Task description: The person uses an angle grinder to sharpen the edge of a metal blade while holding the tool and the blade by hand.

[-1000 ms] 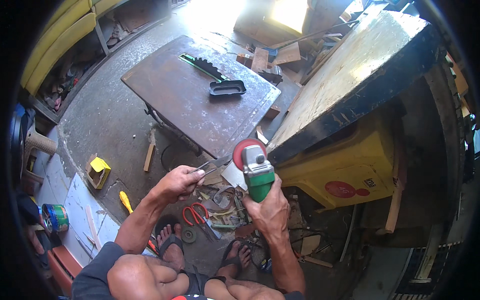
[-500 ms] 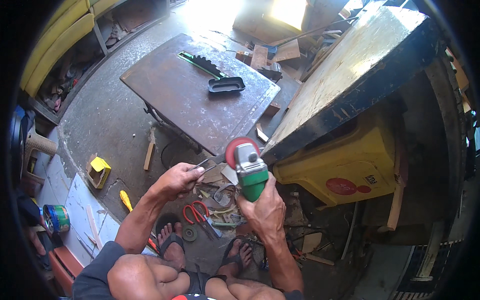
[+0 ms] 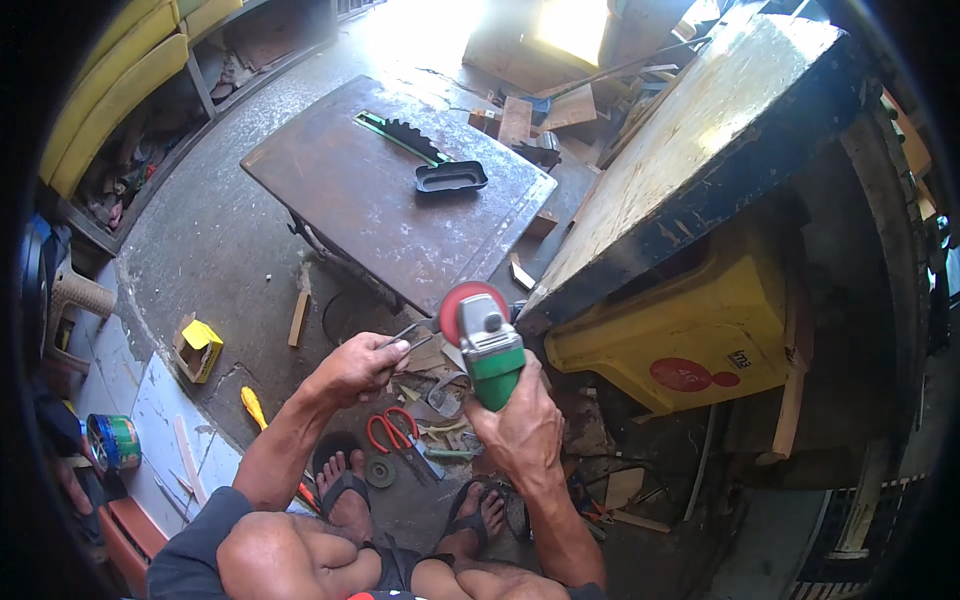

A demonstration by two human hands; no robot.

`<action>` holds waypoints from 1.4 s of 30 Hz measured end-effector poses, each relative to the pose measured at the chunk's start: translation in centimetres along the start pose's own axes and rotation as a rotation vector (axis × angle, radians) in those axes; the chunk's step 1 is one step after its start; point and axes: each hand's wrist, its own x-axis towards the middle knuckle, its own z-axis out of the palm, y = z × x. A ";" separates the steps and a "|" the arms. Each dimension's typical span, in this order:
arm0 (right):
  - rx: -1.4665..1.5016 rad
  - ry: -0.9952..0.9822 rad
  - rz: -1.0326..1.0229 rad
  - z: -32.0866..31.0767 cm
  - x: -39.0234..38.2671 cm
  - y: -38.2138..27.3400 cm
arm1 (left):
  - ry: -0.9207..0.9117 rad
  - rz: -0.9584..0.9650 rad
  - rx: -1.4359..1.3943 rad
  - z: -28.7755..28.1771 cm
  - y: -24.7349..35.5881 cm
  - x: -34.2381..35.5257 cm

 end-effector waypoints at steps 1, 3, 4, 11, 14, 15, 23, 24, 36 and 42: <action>0.007 -0.018 -0.027 0.2 -0.1 0.0 | 0.000 -0.001 0.006 0.0 0.1 0.1; 0.009 -0.006 0.006 0.0 -0.2 -0.2 | 0.001 -0.009 0.015 0.2 0.2 0.0; 0.004 0.013 0.020 0.0 -0.1 -0.1 | 0.003 -0.014 0.011 0.3 0.2 -0.1; -0.001 0.005 0.036 -0.2 0.0 -0.6 | 0.004 -0.006 0.011 0.3 0.4 0.1; 0.005 0.013 0.059 -0.1 0.2 -0.7 | 0.015 -0.011 0.024 0.5 0.2 -0.1; 0.001 0.022 0.065 -0.1 0.2 -0.6 | 0.018 -0.007 0.032 0.6 0.3 -0.1; 0.019 -0.005 0.108 -0.2 0.1 -1.0 | 0.031 0.018 0.057 0.4 -0.1 0.0; 0.024 0.021 0.086 -0.1 0.2 -0.8 | 0.026 0.023 0.062 0.5 0.0 0.1; 0.037 0.077 0.112 -0.4 0.4 -0.1 | -0.050 -0.027 -0.083 -0.1 0.2 0.1; -0.012 0.027 -0.051 -0.2 -0.7 -0.7 | -0.033 -0.016 -0.090 -0.4 -0.2 0.4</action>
